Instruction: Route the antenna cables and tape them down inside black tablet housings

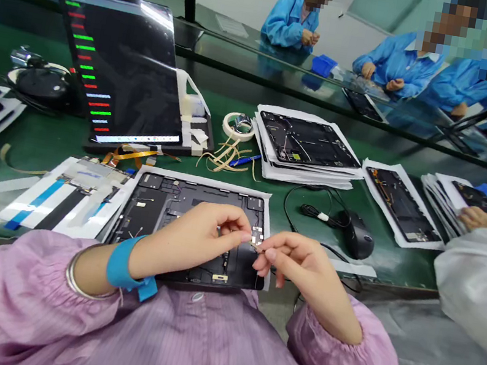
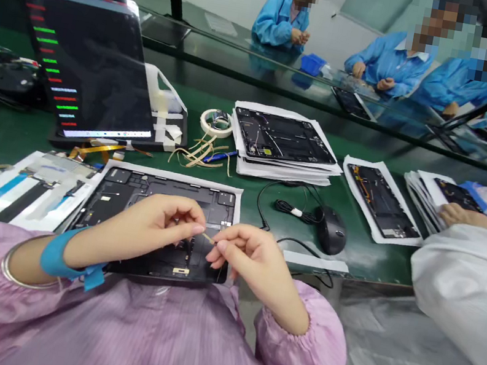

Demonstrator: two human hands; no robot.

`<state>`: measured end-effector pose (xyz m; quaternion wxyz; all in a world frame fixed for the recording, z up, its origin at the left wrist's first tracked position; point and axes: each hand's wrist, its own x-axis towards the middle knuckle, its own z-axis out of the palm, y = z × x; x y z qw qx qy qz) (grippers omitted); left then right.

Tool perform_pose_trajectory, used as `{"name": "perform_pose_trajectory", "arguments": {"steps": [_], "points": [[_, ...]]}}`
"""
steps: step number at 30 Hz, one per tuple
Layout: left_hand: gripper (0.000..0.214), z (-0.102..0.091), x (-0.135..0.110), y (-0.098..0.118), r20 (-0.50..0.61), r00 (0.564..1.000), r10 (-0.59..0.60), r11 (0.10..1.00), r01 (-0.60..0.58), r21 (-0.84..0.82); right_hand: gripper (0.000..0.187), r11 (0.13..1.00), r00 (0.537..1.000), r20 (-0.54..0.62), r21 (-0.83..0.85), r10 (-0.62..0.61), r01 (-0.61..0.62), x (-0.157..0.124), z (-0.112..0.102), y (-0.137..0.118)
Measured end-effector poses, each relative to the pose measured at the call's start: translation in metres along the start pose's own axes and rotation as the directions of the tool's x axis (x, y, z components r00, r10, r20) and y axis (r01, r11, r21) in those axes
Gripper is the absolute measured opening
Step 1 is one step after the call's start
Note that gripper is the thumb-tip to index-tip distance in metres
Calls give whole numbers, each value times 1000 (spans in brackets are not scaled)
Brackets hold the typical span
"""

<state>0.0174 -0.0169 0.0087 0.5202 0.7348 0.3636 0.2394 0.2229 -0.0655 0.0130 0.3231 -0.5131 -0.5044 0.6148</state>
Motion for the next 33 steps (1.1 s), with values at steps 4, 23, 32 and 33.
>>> {"name": "perform_pose_trajectory", "arguments": {"steps": [4, 23, 32, 33], "points": [[12, 11, -15, 5, -221, 949, 225, 936, -147, 320, 15, 992, 999, 26, 116, -45, 42, 5, 8, 12], [18, 9, -45, 12, -248, 920, 303, 845, -139, 516, 11, 964, 961, -76, -1, -266, 266, 10, 47, 21], [19, 5, -42, 12, -192, 933, 304, 834, -164, 526, 10, 974, 975, -56, 67, -214, 218, 11, 47, 22], [19, 5, -42, 12, -188, 938, 290, 842, -156, 517, 10, 975, 977, -52, 80, -205, 209, 12, 47, 23]]}}
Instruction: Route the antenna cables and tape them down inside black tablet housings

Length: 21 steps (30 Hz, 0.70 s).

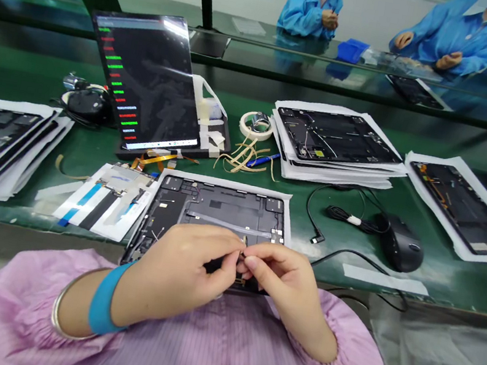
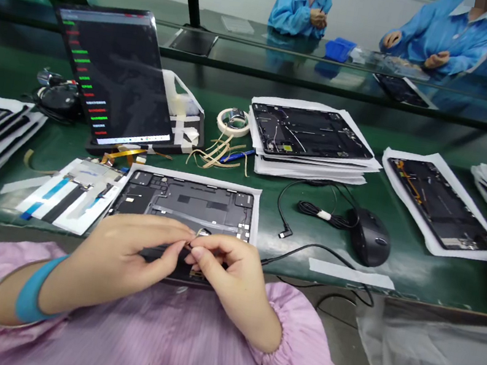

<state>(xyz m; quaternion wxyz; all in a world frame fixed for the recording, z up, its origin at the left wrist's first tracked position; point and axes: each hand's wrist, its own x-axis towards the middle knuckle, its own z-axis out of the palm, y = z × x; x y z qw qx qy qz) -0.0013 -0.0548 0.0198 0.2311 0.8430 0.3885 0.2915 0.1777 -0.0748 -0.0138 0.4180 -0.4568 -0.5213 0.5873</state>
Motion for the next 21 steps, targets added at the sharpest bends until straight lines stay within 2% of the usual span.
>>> {"name": "perform_pose_trajectory", "arguments": {"steps": [7, 10, 12, 14, 17, 21], "points": [[20, -1, 4, -2, 41, 997, -62, 997, 64, -54, 11, 1000, 1000, 14, -29, 0, 0, 2, -1, 3], [17, -3, 11, -8, 54, 978, -200, 973, 205, -104, 11, 987, 999, -1, -155, -43, 43, -2, -8, 1], [15, -4, 16, -14, 65, 950, -306, 943, 312, -117, 10, 950, 994, 71, -296, -79, 96, -10, -21, -4], [15, -4, 21, -23, 79, 931, -356, 929, 362, -80, 12, 904, 967, 238, -389, -88, 178, -22, -40, -8], [17, -1, 26, -38, 97, 923, -373, 927, 369, 58, 9, 890, 904, 422, -381, -73, 250, -44, -72, -9], [19, -8, 31, -52, 84, 901, -426, 891, 402, 212, 6, 920, 870, 487, -303, -76, 249, -67, -99, -3]]}}
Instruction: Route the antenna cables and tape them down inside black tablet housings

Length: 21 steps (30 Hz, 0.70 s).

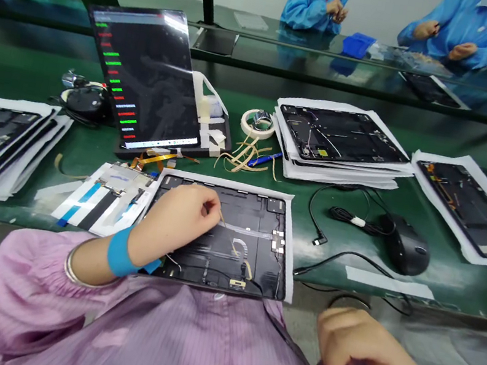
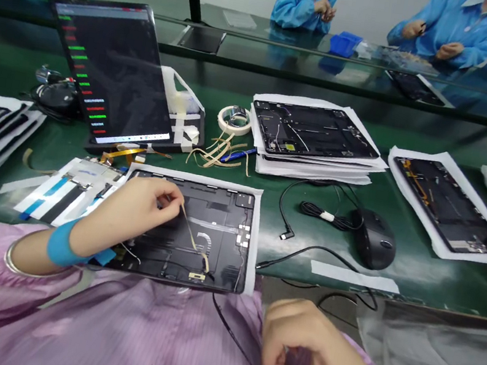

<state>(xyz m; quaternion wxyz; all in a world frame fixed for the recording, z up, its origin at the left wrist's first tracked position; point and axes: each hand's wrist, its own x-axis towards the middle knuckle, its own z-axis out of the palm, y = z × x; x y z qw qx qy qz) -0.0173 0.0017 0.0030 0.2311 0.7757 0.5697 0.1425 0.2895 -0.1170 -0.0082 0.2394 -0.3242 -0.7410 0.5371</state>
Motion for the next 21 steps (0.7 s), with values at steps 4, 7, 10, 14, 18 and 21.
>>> {"name": "perform_pose_trajectory", "arguments": {"steps": [4, 7, 10, 14, 18, 21], "points": [[18, -33, 6, 5, -102, 992, -71, 993, 61, -101, 7, 1000, 1000, -6, 12, 2, -2, -5, 0, 4], [21, -57, 21, 18, -141, 985, -104, 957, 60, -282, 11, 999, 1000, 11, -35, 21, -21, 5, -1, 5], [26, -60, 56, 23, -154, 987, -42, 948, -9, -317, 12, 998, 999, 27, -64, 28, -26, 18, 0, 5], [30, -39, 102, 12, -129, 992, 6, 995, -19, -99, 11, 999, 1000, 21, -51, -1, 2, 30, 1, -1], [41, -30, 91, 13, -286, 957, 50, 998, -38, 48, 8, 1000, 999, -51, -25, 1, -2, 41, 4, -12], [38, -34, 54, 28, 0, 993, 116, 993, -116, -29, 8, 995, 980, -173, 42, 93, -87, 59, 12, -22]]}}
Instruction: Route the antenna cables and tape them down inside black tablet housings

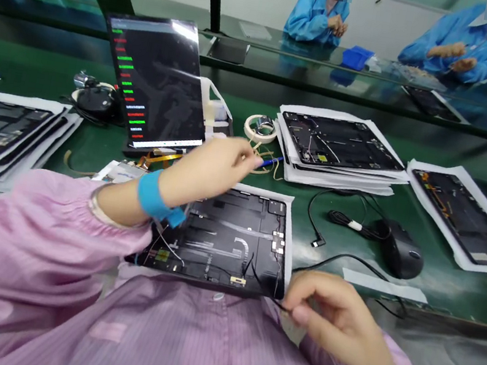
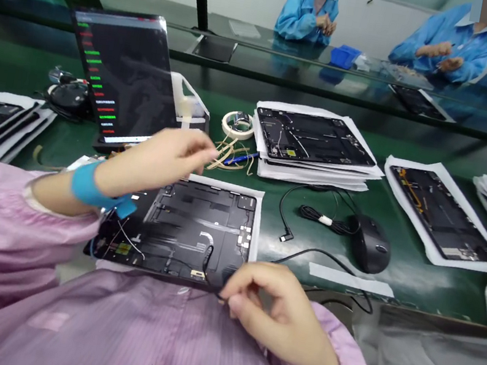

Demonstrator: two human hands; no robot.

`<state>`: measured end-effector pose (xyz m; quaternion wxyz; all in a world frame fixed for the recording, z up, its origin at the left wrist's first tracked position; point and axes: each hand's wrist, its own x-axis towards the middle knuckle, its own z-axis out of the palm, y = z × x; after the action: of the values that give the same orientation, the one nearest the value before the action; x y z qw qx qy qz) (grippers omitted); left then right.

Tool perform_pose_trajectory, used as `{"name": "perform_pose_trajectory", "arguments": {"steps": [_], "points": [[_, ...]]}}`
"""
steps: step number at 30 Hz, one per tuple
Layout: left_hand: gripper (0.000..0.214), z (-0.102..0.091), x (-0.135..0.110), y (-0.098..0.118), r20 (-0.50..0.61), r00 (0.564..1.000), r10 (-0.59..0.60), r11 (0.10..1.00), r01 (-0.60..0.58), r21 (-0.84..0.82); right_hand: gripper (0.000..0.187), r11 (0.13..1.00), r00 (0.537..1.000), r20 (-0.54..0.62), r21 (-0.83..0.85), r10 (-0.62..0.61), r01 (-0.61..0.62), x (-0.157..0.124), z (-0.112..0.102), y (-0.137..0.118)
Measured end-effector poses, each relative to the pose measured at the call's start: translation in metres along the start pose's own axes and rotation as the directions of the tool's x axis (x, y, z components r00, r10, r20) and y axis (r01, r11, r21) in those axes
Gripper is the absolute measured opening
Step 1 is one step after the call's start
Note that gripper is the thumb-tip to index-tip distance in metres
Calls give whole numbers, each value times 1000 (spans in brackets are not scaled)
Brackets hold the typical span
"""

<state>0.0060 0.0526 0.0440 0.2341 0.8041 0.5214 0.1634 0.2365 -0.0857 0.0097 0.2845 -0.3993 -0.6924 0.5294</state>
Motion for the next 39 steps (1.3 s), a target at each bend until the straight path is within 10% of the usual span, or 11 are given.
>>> {"name": "perform_pose_trajectory", "arguments": {"steps": [3, 5, 7, 10, 13, 19, 39], "points": [[43, 0, -26, 15, 606, 795, 0, 964, 160, -210, 8, 997, 997, -52, 53, 64, -61, 20, 15, -10], [41, 2, -34, 16, 773, 634, 19, 924, 283, -255, 10, 999, 1000, -3, 44, 14, -14, 29, 23, -13], [40, 4, -35, 10, 812, 583, 37, 895, 341, -286, 19, 998, 998, 47, 40, -48, 47, 34, 25, -12], [37, 3, -35, -3, 785, 619, 25, 903, 322, -284, 20, 997, 996, -86, -76, -6, 0, 36, 22, -3], [30, 0, -36, -14, 662, 749, 22, 966, 154, -207, 14, 945, 964, -256, -292, 70, -146, 39, 19, 10], [19, 4, -39, -23, 475, 877, 74, 997, -83, -1, 1, 901, 994, -90, -422, 66, -98, 48, 26, 26], [16, 10, -46, -39, 502, 860, 91, 996, -67, -66, 6, 879, 987, -149, -477, -61, -18, 34, 39, 31]]}}
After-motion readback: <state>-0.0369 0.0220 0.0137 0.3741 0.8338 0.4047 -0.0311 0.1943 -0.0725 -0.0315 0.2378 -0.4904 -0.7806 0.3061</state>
